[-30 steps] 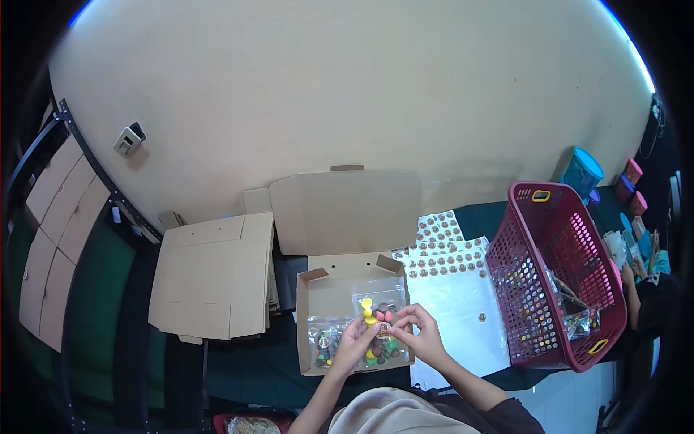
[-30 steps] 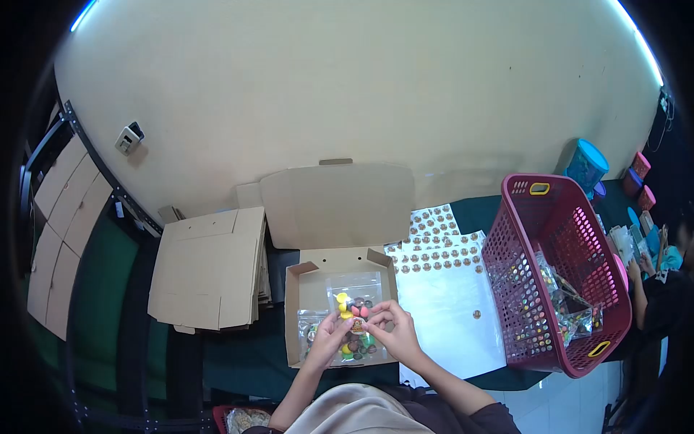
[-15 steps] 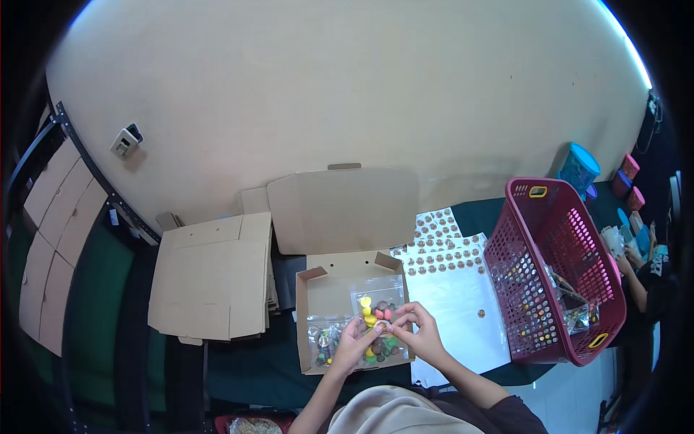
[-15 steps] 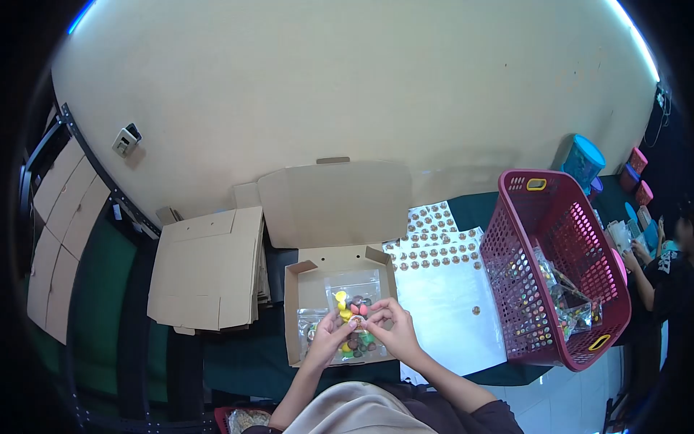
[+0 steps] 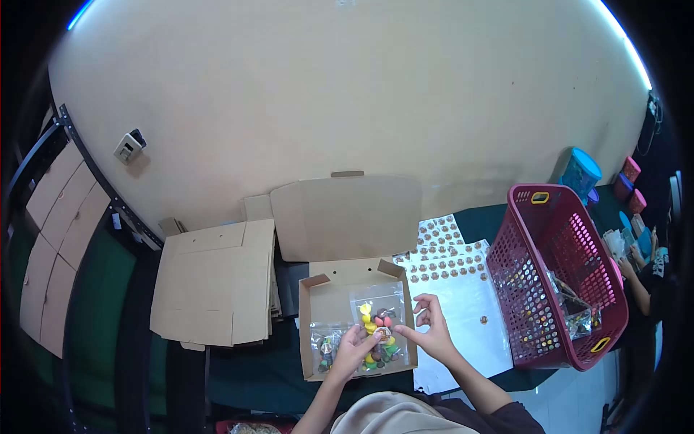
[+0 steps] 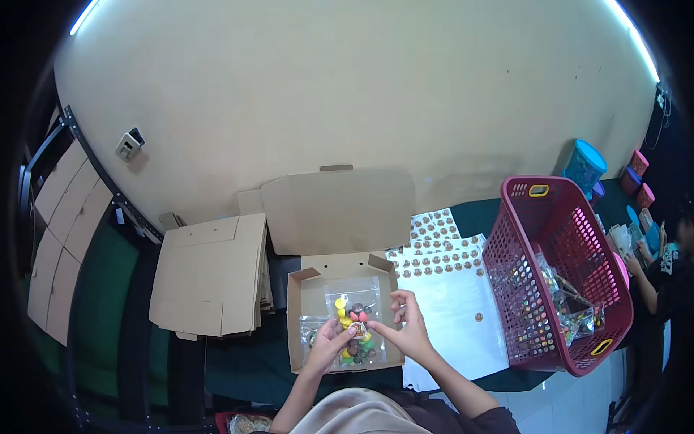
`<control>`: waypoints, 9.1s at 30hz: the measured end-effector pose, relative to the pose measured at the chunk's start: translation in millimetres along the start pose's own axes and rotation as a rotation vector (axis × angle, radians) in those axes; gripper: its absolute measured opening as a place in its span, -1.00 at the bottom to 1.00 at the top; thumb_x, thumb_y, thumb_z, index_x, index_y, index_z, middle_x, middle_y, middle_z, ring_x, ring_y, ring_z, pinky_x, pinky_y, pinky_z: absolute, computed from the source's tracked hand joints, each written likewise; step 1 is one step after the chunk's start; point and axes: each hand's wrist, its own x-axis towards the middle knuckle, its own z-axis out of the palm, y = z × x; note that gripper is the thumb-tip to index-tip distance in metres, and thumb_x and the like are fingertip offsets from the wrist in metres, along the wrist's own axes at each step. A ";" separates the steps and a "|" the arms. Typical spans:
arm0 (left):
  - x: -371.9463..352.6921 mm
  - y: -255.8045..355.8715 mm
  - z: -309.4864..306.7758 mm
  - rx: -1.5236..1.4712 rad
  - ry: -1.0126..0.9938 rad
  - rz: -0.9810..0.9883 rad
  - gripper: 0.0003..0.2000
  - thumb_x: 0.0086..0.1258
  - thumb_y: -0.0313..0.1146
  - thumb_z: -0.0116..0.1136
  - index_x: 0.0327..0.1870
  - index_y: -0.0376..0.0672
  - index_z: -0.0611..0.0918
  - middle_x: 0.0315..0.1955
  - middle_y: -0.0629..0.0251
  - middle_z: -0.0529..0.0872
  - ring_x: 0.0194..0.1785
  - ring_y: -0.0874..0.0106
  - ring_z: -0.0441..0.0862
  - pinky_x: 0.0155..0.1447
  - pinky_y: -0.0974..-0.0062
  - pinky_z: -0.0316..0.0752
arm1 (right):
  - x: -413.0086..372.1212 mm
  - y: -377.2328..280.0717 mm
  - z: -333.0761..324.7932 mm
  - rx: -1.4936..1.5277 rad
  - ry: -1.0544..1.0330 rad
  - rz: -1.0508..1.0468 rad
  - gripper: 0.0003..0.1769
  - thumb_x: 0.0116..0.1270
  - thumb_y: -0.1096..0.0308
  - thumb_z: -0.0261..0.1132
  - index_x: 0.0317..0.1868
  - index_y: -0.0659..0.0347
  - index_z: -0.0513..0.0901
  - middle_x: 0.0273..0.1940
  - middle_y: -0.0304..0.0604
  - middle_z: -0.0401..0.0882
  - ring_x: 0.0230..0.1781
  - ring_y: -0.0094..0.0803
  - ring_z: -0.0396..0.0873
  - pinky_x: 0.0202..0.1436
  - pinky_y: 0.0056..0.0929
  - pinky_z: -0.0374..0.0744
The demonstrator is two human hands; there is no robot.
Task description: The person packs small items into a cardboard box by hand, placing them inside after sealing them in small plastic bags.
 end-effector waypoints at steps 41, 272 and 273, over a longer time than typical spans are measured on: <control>-0.3 5.5 10.5 -0.025 -0.024 0.004 -0.68 0.31 -0.46 -0.01 0.06 -0.34 0.35 -0.09 0.24 0.52 -0.03 0.53 0.48 0.07 0.59 0.38 | -13.4 14.5 9.1 0.407 -0.157 0.089 -0.73 0.08 0.52 0.29 -0.19 0.38 0.47 -0.27 -0.22 0.41 -0.22 -0.56 0.49 -0.17 -0.63 0.49; -19.5 -127.5 -48.9 1.032 -0.139 0.221 -0.73 0.27 -0.39 -0.04 -0.02 -0.24 0.48 -0.21 0.05 0.57 -0.21 0.30 0.53 -0.15 0.41 0.42 | -89.8 -36.2 -233.5 0.060 0.508 0.028 -0.85 0.22 0.45 0.12 -0.21 0.33 0.49 -0.32 -0.24 0.52 -0.30 -0.60 0.48 -0.19 -0.61 0.45; -20.6 -116.3 -43.8 1.063 -0.141 0.145 -0.71 0.28 -0.37 -0.03 -0.01 -0.26 0.47 -0.19 0.05 0.56 -0.20 0.29 0.53 -0.15 0.41 0.43 | -87.3 -39.4 -243.6 0.048 0.527 0.000 -0.84 0.22 0.45 0.12 -0.21 0.33 0.48 -0.32 -0.24 0.52 -0.30 -0.61 0.48 -0.20 -0.62 0.45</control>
